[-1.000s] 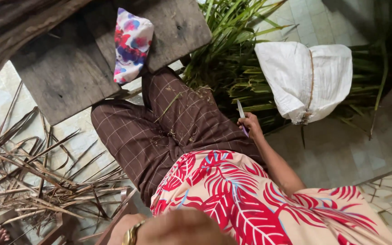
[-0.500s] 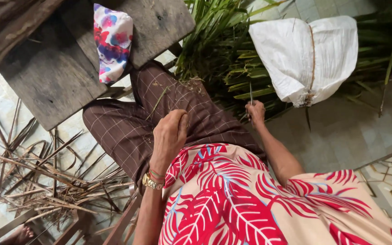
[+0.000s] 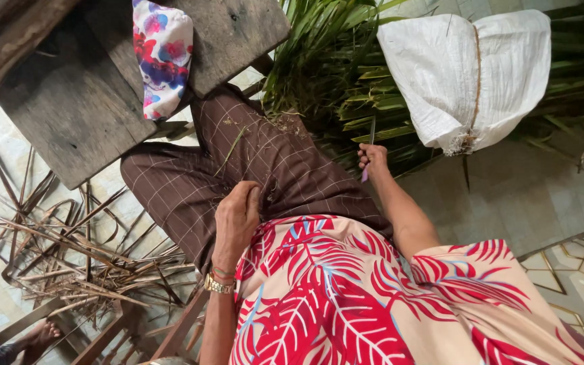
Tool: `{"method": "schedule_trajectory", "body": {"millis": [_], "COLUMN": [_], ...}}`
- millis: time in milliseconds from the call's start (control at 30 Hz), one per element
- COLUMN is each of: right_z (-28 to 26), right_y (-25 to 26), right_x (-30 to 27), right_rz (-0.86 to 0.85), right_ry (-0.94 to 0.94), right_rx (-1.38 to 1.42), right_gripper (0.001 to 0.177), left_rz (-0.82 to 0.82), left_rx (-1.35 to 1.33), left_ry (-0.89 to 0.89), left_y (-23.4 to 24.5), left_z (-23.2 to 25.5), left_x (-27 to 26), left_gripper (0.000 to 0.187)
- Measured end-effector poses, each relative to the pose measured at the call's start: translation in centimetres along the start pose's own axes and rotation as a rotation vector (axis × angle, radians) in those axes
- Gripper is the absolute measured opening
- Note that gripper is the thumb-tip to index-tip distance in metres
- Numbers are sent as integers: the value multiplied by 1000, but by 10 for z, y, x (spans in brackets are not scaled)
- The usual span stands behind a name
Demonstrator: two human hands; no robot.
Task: Stripping the leafy part from palm fronds using a knife to extract the midribs.
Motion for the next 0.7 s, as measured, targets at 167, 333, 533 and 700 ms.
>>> {"method": "schedule_trajectory", "body": {"millis": [167, 333, 533, 700], "right_z": [16, 18, 7, -10], "right_y": [-13, -17, -24, -26], "right_x": [45, 70, 70, 60], "right_rz": [30, 58, 40, 86], "right_ry": [-68, -85, -93, -72], "right_rx": [184, 233, 219, 163], "right_gripper": [12, 10, 16, 15], "left_rz": [-1, -10, -12, -32], "left_rx": [8, 4, 23, 66], "left_ry": [34, 32, 52, 46], "left_y": [-7, -8, -10, -12], "left_z": [-8, -3, -7, -3], "left_x": [-2, -1, -2, 1], "left_gripper": [12, 12, 12, 12]}}
Point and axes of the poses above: each hand's wrist, its own x-axis towards the middle knuckle, its own y-axis out of the back of the hand, z = x × y, the point moved 4 cm from there along x, towards the middle knuckle, and after that the axes turned 11 degrees about z, right-handed, at the moved point
